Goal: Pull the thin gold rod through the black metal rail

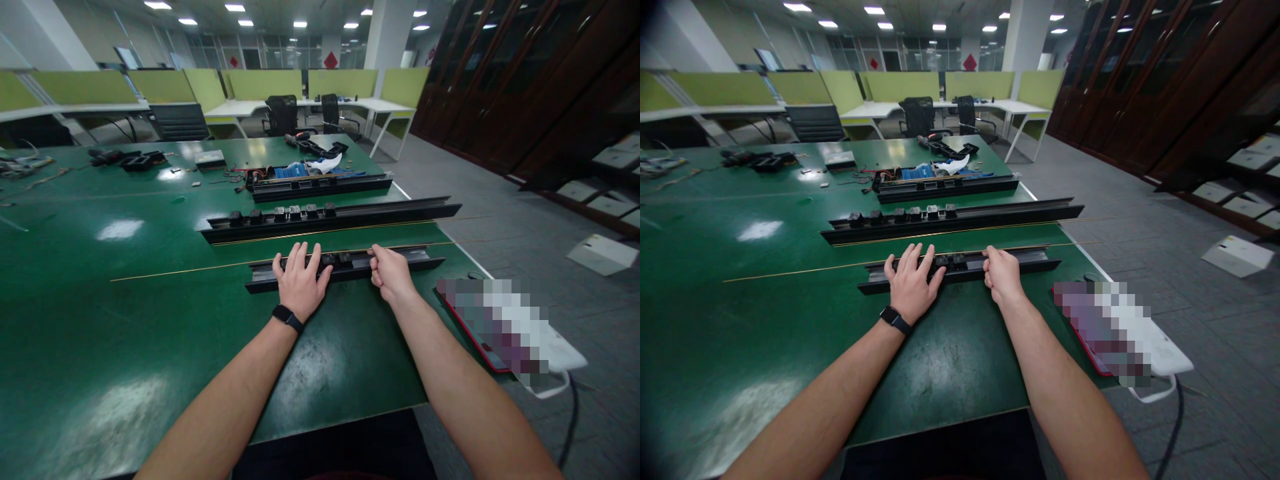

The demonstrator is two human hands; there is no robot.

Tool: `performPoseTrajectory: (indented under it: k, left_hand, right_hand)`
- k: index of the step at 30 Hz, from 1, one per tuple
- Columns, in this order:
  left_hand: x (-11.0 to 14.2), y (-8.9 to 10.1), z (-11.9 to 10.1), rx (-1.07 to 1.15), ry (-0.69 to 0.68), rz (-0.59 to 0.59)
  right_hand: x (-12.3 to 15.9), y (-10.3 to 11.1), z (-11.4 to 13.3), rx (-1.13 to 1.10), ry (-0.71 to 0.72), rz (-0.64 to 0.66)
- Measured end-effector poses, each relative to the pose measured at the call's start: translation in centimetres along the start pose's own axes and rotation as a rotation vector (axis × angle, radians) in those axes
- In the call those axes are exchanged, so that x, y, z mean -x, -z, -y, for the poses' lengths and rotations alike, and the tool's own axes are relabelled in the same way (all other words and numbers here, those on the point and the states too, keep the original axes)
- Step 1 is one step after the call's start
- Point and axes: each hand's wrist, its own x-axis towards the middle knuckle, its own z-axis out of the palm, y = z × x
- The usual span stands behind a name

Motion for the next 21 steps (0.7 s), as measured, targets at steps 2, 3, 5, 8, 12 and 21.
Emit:
performPoseTrajectory:
  k: [2, 3, 5, 8, 12, 21]
  left_hand:
    - [0.0, -0.01, -0.02, -0.001, 0.003, -0.002]
    - [-0.01, -0.02, -0.02, -0.001, 0.004, -0.003]
    - [-0.01, -0.04, -0.02, 0.001, 0.004, -0.006]
    - [-0.01, -0.05, -0.02, 0.003, 0.0, -0.009]
    - [-0.02, -0.03, -0.01, 0.001, 0.001, -0.01]
    - [-0.03, -0.02, -0.01, -0.011, -0.004, -0.005]
  right_hand:
    - [-0.03, 0.01, -0.04, 0.0, 0.0, 0.005]
    - [-0.03, 0.01, -0.03, 0.001, 0.001, 0.005]
    - [0.01, -0.01, 0.01, 0.009, 0.003, 0.003]
    - [0.1, -0.04, 0.11, 0.032, 0.01, 0.007]
    - [0.19, -0.06, 0.15, 0.036, 0.008, 0.015]
    - [0.31, -0.12, 0.17, -0.003, 0.011, 0.001]
